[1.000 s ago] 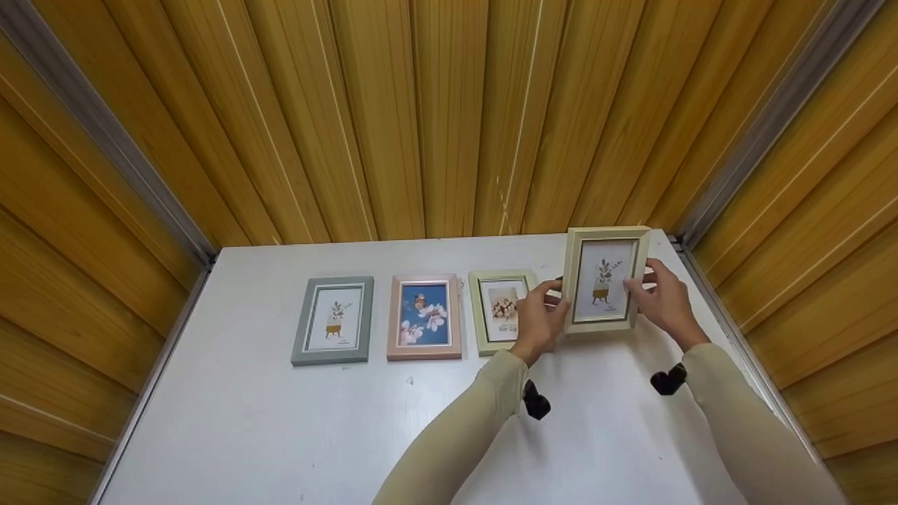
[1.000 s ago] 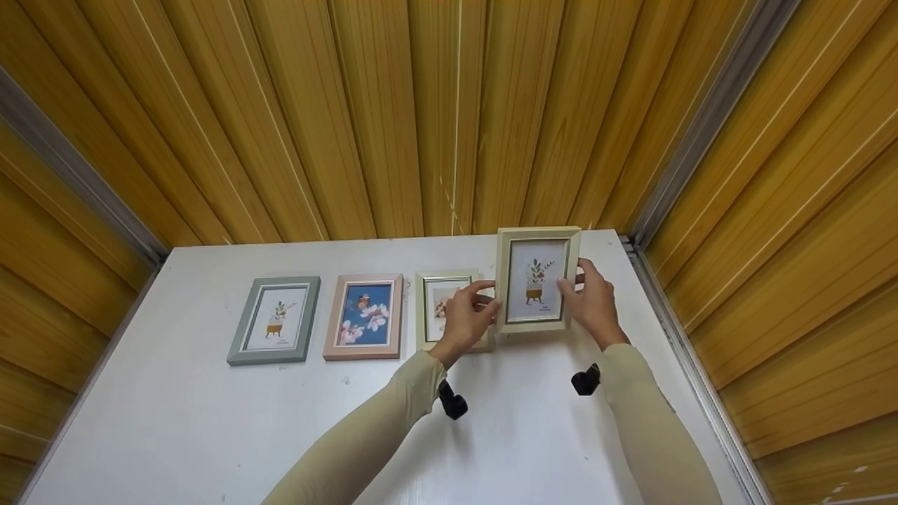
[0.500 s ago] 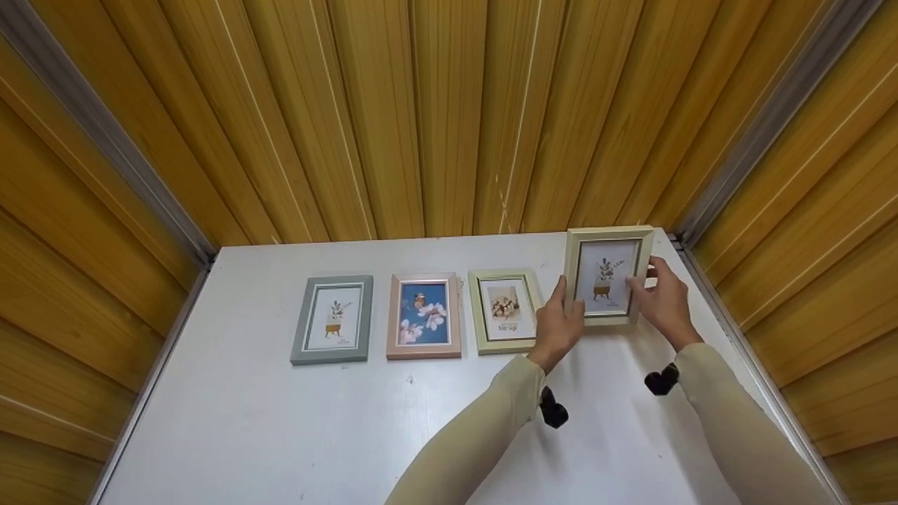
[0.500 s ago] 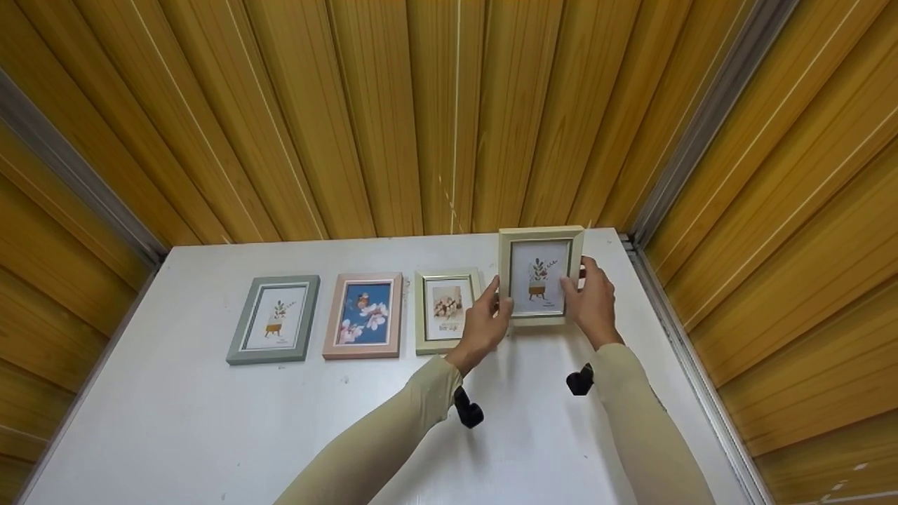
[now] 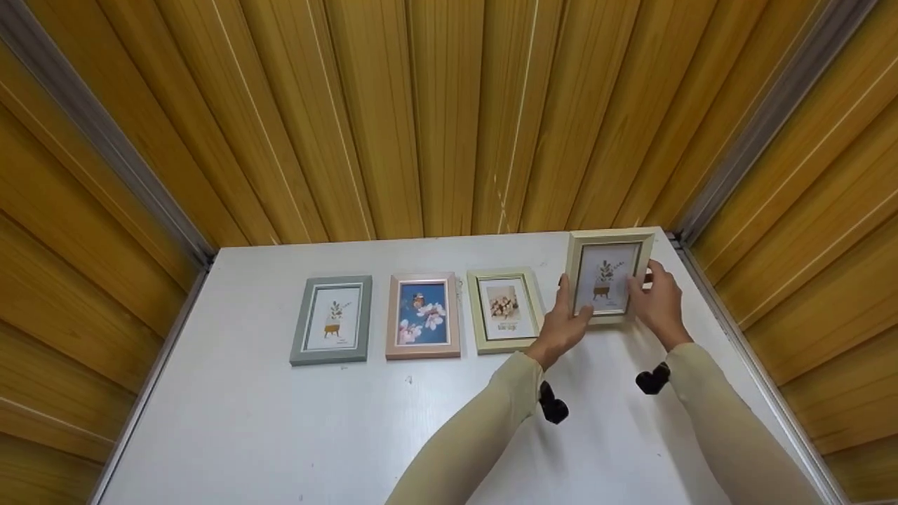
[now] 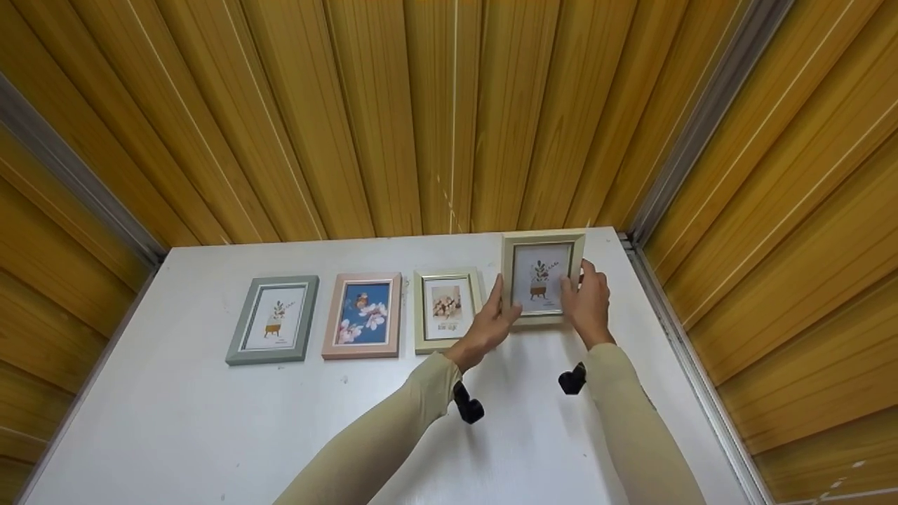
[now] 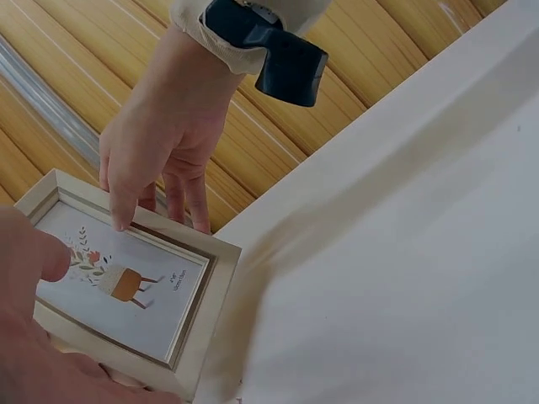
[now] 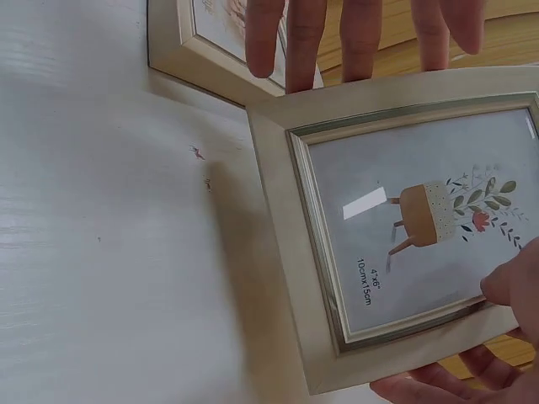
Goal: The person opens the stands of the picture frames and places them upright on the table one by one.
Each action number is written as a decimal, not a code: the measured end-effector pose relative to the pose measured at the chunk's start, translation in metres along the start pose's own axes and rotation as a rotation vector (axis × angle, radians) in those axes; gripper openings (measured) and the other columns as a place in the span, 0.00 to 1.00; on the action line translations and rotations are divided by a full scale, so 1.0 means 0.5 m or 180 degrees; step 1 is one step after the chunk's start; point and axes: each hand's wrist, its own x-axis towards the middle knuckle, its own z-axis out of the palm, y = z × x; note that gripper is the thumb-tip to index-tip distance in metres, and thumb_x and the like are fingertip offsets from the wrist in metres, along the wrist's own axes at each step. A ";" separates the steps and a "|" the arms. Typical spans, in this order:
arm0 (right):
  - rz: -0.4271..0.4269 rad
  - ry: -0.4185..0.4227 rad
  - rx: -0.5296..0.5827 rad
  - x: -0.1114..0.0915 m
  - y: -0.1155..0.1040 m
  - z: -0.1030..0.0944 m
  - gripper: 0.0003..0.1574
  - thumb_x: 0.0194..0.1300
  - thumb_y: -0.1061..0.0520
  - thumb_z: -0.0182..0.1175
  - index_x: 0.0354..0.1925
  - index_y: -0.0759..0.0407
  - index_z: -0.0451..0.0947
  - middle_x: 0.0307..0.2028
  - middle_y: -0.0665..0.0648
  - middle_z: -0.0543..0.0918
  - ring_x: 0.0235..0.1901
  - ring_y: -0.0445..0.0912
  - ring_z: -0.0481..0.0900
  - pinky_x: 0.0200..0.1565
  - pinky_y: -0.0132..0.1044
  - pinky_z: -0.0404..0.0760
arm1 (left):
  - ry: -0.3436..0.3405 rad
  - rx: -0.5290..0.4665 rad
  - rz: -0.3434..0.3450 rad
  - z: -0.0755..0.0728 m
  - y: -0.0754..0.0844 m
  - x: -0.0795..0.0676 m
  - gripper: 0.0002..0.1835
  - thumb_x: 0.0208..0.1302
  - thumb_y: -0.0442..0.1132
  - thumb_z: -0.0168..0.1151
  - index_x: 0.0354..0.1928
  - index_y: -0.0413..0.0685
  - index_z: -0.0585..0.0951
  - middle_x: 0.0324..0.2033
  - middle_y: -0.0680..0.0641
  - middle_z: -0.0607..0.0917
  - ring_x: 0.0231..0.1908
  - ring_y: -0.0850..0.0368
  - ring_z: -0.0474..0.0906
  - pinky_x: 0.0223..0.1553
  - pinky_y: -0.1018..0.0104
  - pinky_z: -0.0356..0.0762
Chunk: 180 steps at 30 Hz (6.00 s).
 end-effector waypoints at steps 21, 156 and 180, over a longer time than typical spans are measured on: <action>0.0303 -0.0101 0.0207 0.015 0.020 0.035 0.31 0.79 0.58 0.51 0.72 0.72 0.60 0.56 0.76 0.73 0.52 0.66 0.77 0.53 0.57 0.77 | -0.0177 0.0005 -0.0166 -0.010 -0.033 0.017 0.46 0.74 0.52 0.60 0.83 0.68 0.43 0.81 0.53 0.51 0.79 0.51 0.49 0.76 0.50 0.53; -0.1021 -0.1002 -0.0253 -0.028 -0.258 0.130 0.47 0.73 0.55 0.63 0.80 0.60 0.52 0.67 0.75 0.64 0.64 0.69 0.68 0.62 0.66 0.70 | 0.0577 0.0935 0.0543 -0.323 -0.055 -0.066 0.39 0.72 0.46 0.63 0.80 0.49 0.59 0.77 0.43 0.63 0.76 0.45 0.58 0.74 0.46 0.57; -0.0135 -0.1926 -0.0646 0.011 -0.218 0.220 0.49 0.78 0.48 0.54 0.80 0.69 0.42 0.73 0.80 0.58 0.73 0.71 0.56 0.71 0.64 0.59 | 0.0698 0.1123 -0.0371 -0.286 -0.059 0.000 0.37 0.71 0.45 0.64 0.77 0.44 0.62 0.67 0.32 0.73 0.67 0.38 0.72 0.65 0.45 0.72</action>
